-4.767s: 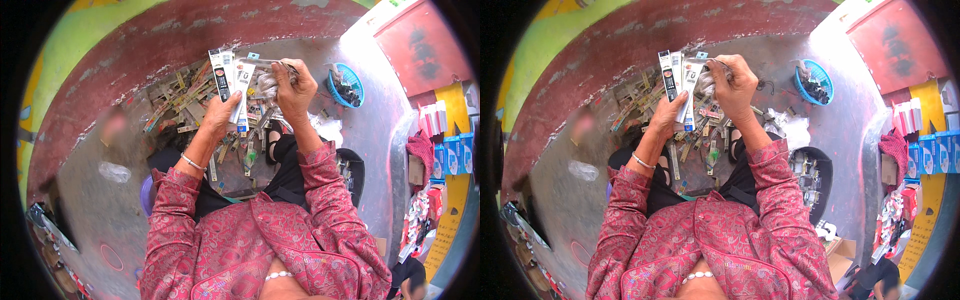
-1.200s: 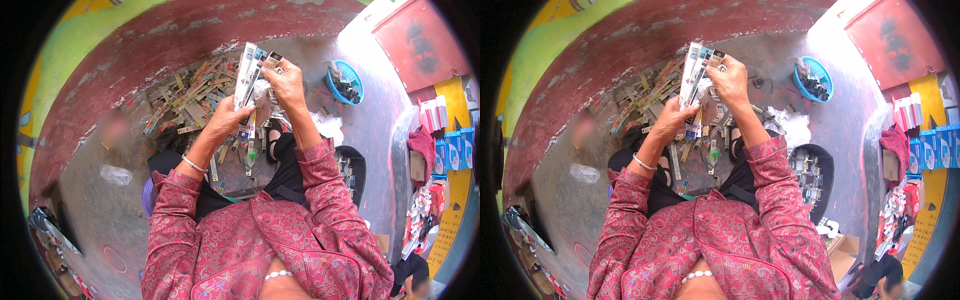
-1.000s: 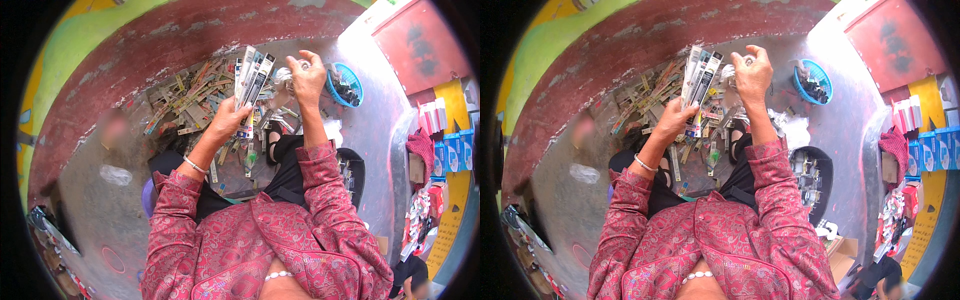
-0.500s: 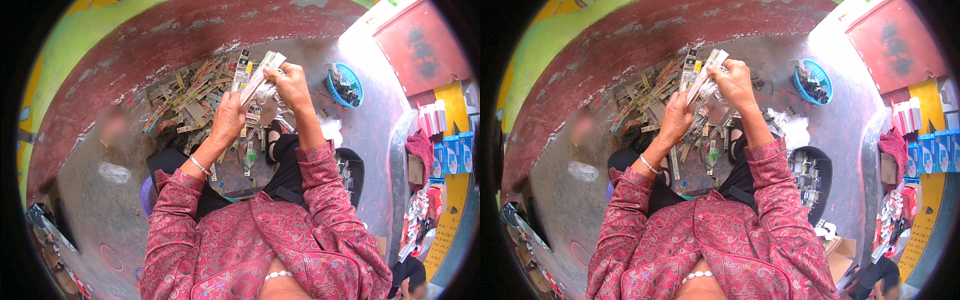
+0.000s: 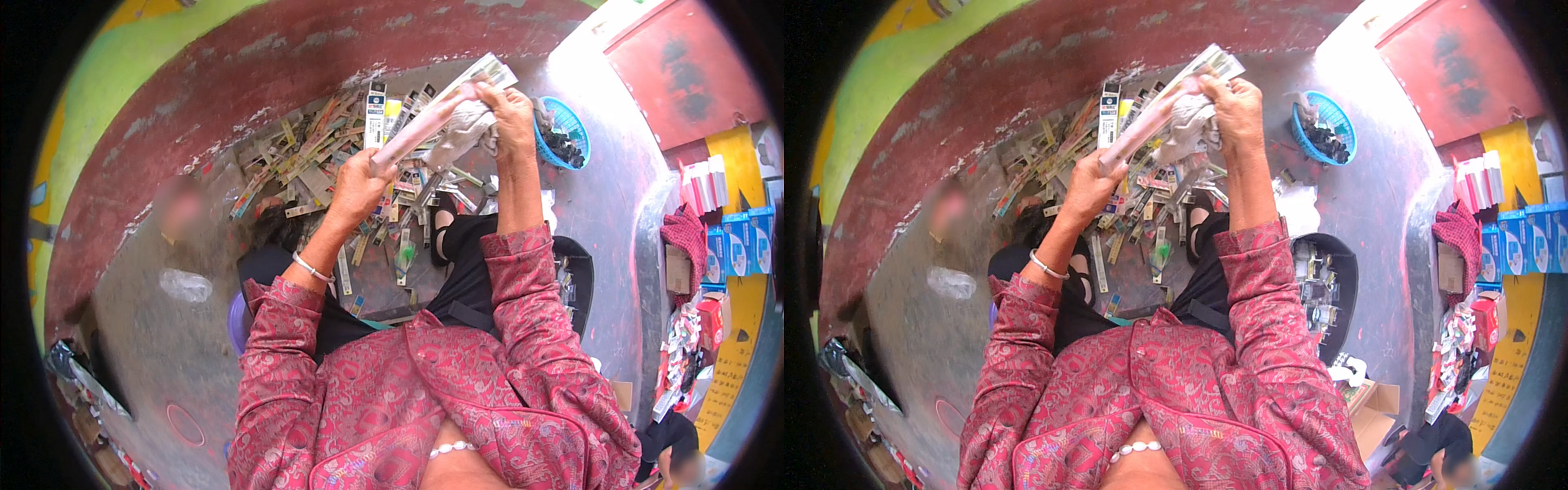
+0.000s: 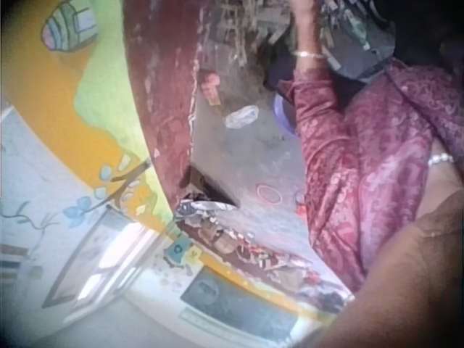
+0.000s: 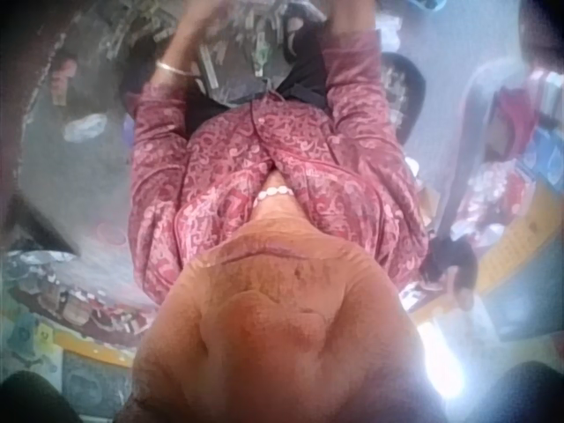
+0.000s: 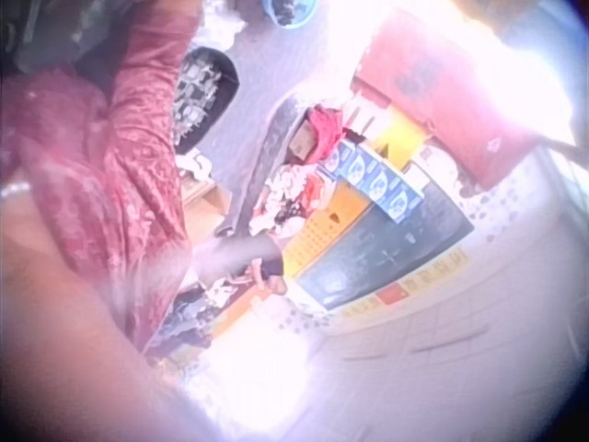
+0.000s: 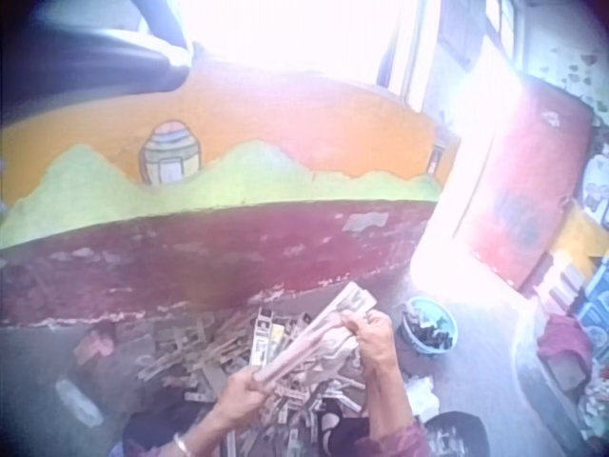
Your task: The person wipes barcode strips with a cloth and places them into a plastic bag.
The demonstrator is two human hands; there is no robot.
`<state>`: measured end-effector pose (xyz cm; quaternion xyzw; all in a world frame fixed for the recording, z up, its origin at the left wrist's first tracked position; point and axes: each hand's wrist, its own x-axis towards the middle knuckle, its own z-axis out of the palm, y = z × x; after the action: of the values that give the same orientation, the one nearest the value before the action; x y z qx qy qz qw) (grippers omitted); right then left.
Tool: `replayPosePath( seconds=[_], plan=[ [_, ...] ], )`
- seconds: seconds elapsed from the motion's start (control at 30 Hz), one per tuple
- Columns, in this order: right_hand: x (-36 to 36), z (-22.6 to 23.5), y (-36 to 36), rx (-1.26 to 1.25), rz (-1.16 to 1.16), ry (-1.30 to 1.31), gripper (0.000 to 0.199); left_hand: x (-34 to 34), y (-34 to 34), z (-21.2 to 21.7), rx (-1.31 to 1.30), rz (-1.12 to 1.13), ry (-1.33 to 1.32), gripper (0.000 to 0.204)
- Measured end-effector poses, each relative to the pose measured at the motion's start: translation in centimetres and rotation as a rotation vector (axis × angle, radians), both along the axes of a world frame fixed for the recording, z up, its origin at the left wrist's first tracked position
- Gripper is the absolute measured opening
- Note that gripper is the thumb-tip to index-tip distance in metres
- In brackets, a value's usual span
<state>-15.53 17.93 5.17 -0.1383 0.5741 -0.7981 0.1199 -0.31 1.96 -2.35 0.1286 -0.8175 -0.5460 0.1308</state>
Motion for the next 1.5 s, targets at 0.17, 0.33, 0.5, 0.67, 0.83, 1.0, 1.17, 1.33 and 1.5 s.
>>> replayPosePath(
  seconds=[0.17,0.33,0.5,0.67,0.83,1.0,1.17,1.33,1.5],
  plan=[
    [-1.0,-0.7,1.1,-0.165,0.218,-0.088,0.014,0.1,-1.2,-0.3,0.784,-0.167,-0.1,0.02],
    [0.6,-0.6,0.2,0.077,0.376,-0.039,0.013,0.3,-0.9,0.8,0.95,-0.257,0.02,0.03],
    [0.8,-1.4,-0.8,0.149,0.36,-0.065,0.015,0.4,-0.5,2.1,0.879,-0.298,0.121,0.055],
    [1.5,-0.6,-0.9,0.16,0.349,-0.061,0.019,0.4,-0.1,2.7,0.922,-0.326,0.183,0.08],
    [1.7,-0.6,-1.2,0.135,0.405,-0.071,0.02,0.5,-1.0,1.6,1.117,-0.285,0.008,0.061],
    [2.0,-1.2,-2.0,0.186,0.413,-0.069,0.018,0.6,-0.9,0.6,1.269,-0.185,-0.205,0.044],
    [1.9,-1.9,-2.1,0.274,0.437,-0.039,0.022,0.2,-0.6,0.6,1.456,-0.158,-0.231,0.041],
    [1.9,-2.2,-2.2,0.336,0.436,-0.046,0.022,0.3,-0.4,1.5,1.452,-0.187,-0.197,0.041],
    [2.0,-1.3,-2.3,0.336,0.436,-0.01,0.021,0.3,-0.9,1.1,1.343,-0.192,-0.202,0.043]
  ],
)
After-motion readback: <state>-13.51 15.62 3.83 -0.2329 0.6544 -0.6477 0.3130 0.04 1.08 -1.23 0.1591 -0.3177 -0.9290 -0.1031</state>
